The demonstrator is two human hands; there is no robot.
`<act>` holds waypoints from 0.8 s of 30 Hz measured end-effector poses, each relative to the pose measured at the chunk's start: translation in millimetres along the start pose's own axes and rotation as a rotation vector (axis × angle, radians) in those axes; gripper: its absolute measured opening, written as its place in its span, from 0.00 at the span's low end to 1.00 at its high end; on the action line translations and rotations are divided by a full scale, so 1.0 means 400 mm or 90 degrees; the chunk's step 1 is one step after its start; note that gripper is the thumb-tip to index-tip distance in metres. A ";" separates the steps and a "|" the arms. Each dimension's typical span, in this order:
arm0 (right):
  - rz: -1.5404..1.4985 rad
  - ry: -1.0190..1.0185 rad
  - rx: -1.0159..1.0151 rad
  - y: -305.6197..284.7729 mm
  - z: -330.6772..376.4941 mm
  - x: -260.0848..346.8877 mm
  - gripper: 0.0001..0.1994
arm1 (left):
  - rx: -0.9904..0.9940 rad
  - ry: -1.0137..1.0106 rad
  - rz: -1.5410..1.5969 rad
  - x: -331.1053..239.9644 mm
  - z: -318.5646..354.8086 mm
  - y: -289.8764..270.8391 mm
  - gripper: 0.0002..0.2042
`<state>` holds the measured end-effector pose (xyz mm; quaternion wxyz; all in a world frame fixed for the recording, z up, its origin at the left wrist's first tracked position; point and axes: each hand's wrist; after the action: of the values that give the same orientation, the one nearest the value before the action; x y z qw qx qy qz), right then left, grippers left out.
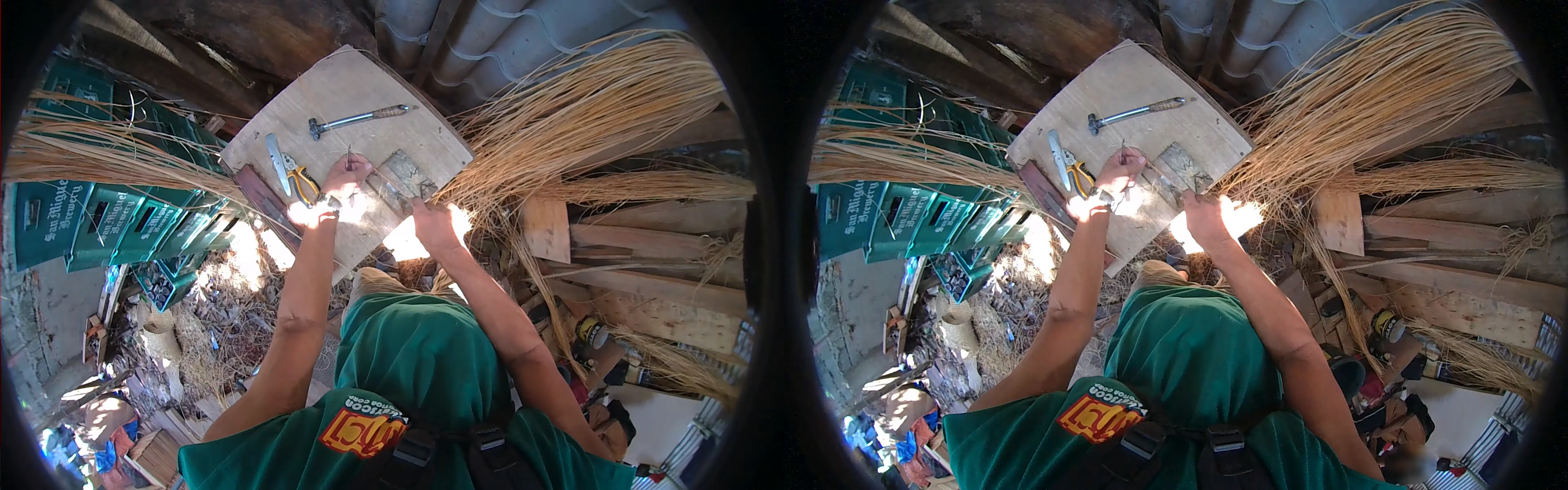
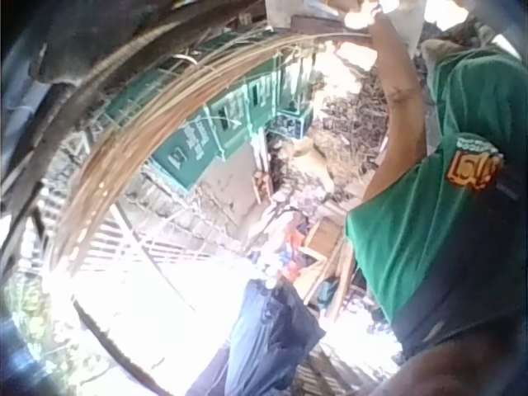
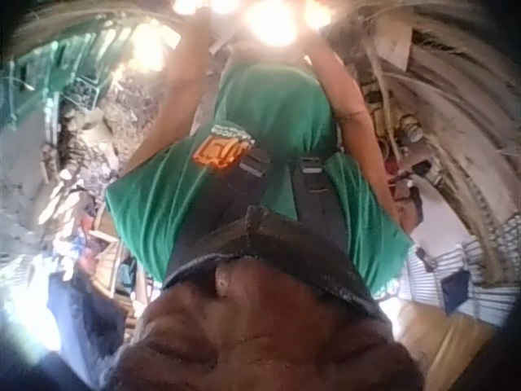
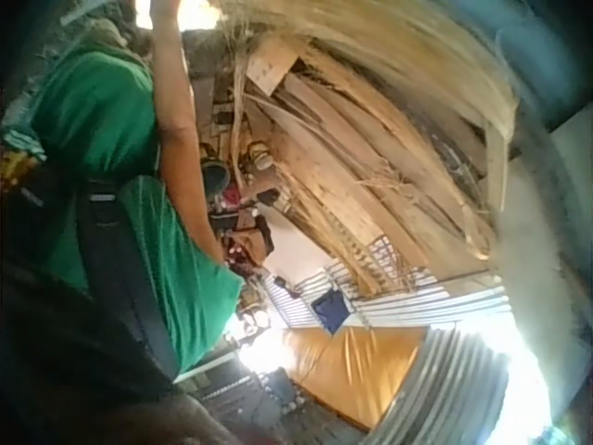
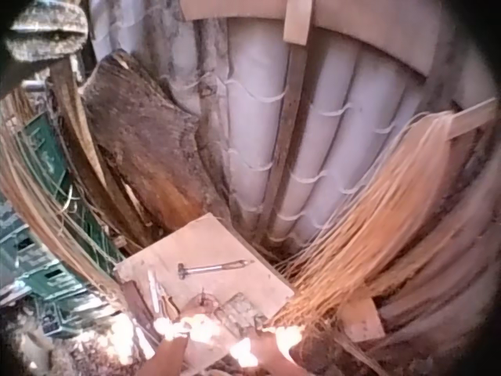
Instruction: Picking and splitting thin bamboo strips from a bundle in a workshop.
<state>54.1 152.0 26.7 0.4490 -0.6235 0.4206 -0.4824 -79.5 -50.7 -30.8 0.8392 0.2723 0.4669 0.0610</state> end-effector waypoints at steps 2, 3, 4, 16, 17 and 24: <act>0.002 0.004 0.012 0.003 0.000 -0.004 0.05 | -0.032 0.003 -0.040 0.011 0.002 0.002 0.08; -0.001 -0.001 -0.001 0.004 0.000 -0.006 0.05 | -0.046 0.007 -0.009 0.016 0.001 0.003 0.09; -0.006 -0.007 -0.013 -0.003 -0.005 -0.001 0.05 | -0.061 0.012 0.022 0.018 0.003 -0.001 0.09; 0.115 -0.046 0.181 0.017 0.012 0.027 0.10 | -0.141 0.147 -0.154 0.066 -0.043 -0.036 0.15; 0.115 -0.044 0.183 0.009 0.007 0.031 0.10 | -0.140 0.145 -0.155 0.064 -0.040 -0.026 0.15; -0.281 0.283 0.196 0.041 0.000 -0.007 0.09 | -0.339 0.039 -0.488 -0.024 0.053 0.122 0.14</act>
<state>52.0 150.5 10.1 0.3201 -0.5045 0.2855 -0.7494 -60.1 -21.4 10.4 0.8276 -0.1465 0.5266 -0.1277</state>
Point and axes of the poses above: each hand's wrist, its own z-axis away from the middle knuckle, its own y-axis out of the palm, x = y × z, and after that the axes turned 11 degrees about z, right-handed
